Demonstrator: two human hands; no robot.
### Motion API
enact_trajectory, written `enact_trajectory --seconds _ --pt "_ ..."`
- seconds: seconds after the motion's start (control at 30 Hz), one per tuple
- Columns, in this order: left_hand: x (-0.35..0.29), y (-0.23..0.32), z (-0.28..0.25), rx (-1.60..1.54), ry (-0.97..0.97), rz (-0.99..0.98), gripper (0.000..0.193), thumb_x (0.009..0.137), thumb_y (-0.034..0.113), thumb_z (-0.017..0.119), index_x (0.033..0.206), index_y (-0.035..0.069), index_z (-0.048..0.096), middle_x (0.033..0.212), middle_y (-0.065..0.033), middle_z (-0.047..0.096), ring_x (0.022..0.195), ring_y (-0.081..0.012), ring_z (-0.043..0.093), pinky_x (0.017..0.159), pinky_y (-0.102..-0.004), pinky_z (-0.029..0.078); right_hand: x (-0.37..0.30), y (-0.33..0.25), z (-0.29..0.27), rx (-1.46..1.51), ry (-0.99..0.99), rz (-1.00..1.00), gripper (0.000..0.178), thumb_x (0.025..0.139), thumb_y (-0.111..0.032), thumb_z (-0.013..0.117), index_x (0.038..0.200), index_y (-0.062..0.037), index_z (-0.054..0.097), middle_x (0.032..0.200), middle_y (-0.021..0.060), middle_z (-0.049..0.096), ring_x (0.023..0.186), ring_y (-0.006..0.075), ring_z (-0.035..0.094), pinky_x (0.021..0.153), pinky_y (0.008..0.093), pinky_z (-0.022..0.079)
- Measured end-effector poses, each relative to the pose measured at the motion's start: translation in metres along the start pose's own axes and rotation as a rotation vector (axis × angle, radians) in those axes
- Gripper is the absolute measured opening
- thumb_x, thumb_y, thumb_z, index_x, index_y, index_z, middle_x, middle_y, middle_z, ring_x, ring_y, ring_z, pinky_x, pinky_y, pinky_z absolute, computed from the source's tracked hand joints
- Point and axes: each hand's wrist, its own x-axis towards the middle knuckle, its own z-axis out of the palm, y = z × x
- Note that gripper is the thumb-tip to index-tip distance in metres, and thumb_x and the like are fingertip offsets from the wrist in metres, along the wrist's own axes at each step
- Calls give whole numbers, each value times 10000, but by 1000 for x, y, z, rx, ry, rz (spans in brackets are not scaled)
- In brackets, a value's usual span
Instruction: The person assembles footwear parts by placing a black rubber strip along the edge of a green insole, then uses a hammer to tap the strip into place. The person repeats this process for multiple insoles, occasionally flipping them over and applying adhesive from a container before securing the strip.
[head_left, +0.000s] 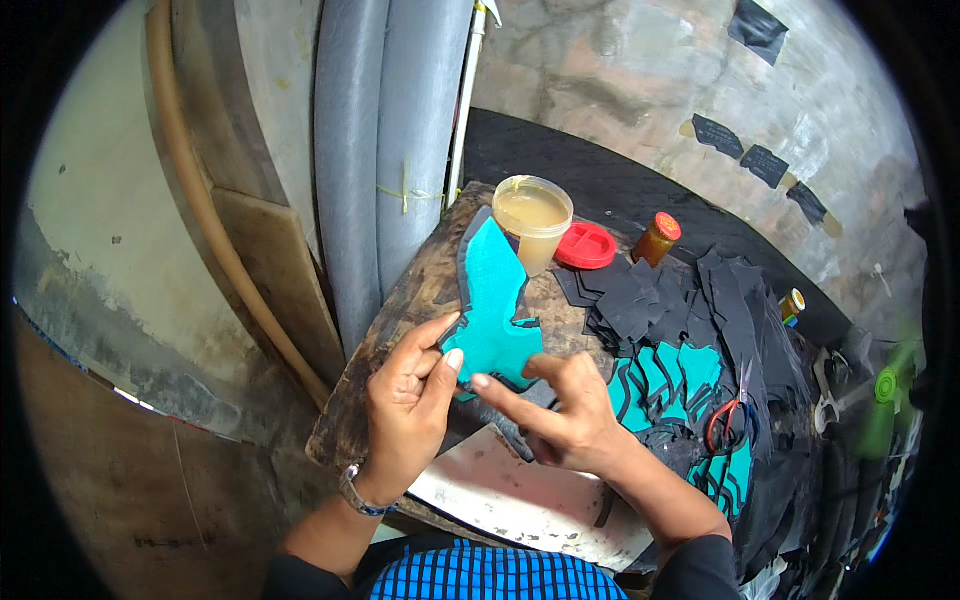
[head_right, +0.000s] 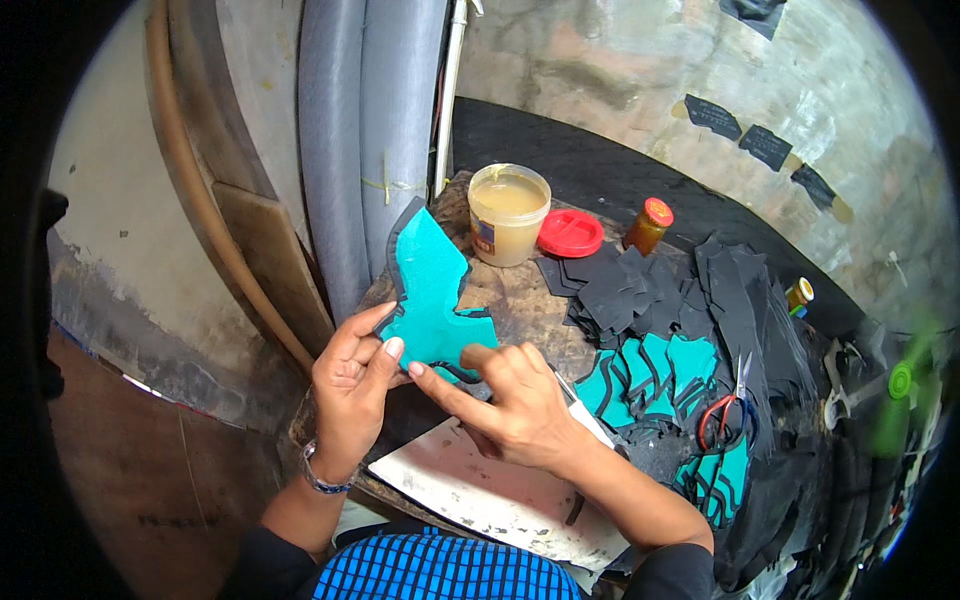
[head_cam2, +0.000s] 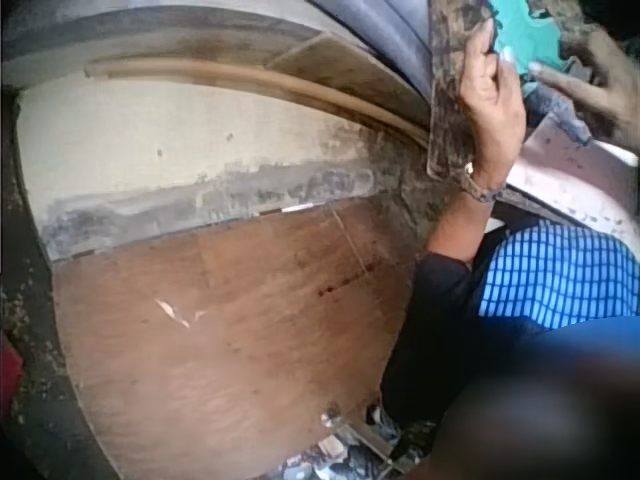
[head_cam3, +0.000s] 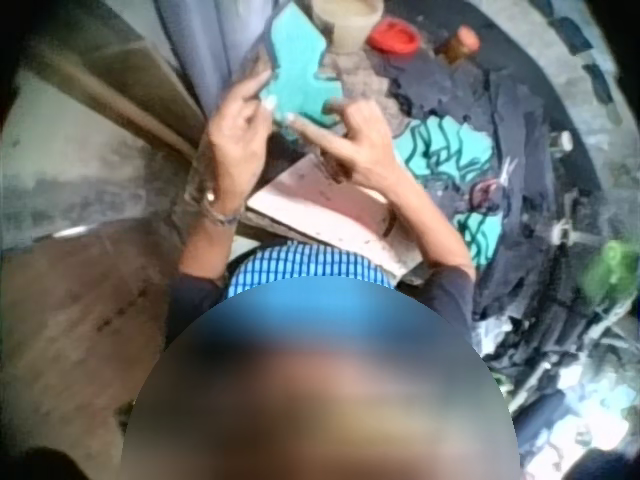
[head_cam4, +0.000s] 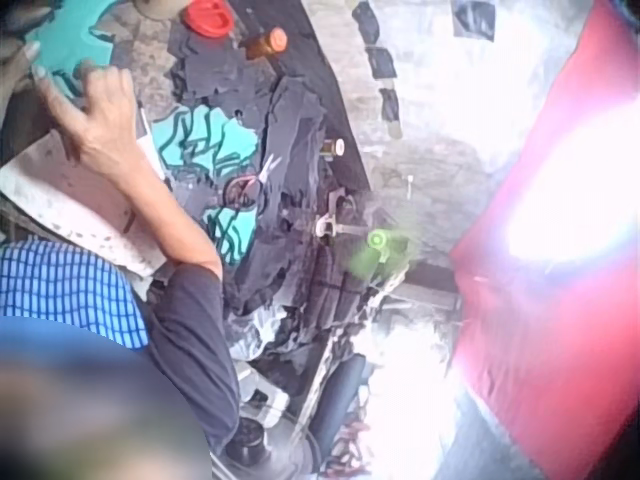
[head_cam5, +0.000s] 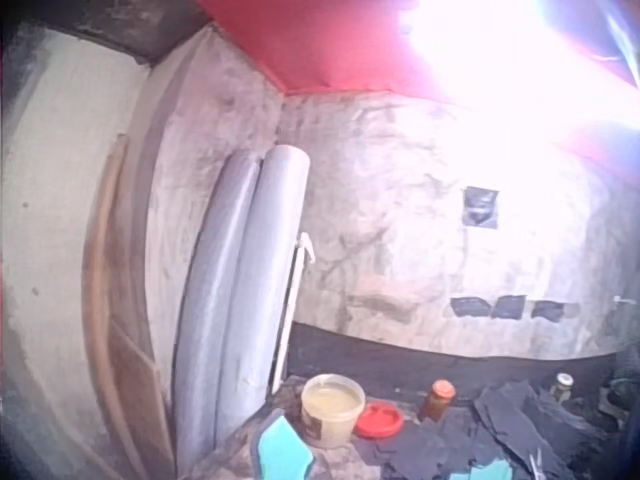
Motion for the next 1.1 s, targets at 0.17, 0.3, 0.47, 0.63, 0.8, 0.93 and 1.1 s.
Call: enact_trajectory --seconds 0.17,0.3,0.47,0.63,0.8,0.93,1.1 --pt "3 -5 -4 -32 52 -1 335 1040 33 577 1370 -26 561 875 -39 696 810 -38 614 723 -221 536 9 11 13 -93 149 -102 598 752 -213 682 1347 -157 671 1080 87 568 840 203 532 699 351 405" --pt "6 -10 -14 49 41 33 335 1036 29 585 1364 -31 561 888 -44 702 795 -44 619 721 -226 546 13 15 26 -262 54 -272 487 737 -206 685 1215 -116 719 1064 94 577 795 189 528 679 339 403" --pt "12 -16 -18 45 125 26 342 1024 24 599 1356 -38 549 864 -44 693 803 -66 651 744 -246 583 16 17 26 -101 141 -121 538 766 -164 654 1300 -121 702 1036 86 581 780 162 507 681 319 400" --pt "13 -20 -16 49 131 56 328 1025 6 591 1351 -32 573 885 -46 706 777 -50 627 724 -221 540 21 17 35 -193 59 -160 539 804 -168 647 1339 -114 683 1041 71 576 790 162 504 678 303 399" --pt "14 -25 -18 70 153 26 322 1026 2 588 1346 -32 577 857 -32 689 771 -37 608 710 -215 536 21 19 42 -286 176 -182 519 832 -184 644 1343 -106 682 1045 58 584 794 146 508 680 289 403" --pt "14 -26 -17 38 130 35 322 1024 2 592 1342 -40 577 848 -24 679 760 -32 598 701 -215 544 19 17 45 -259 62 -193 519 773 -176 697 1290 -138 721 1063 56 552 796 162 484 666 310 382" --pt "12 -23 -16 38 165 65 319 1018 -7 597 1334 -44 577 861 -34 687 761 -40 616 693 -223 559 16 18 40 -291 134 -221 493 818 -204 657 1293 -84 711 1035 53 555 795 147 495 662 295 397"
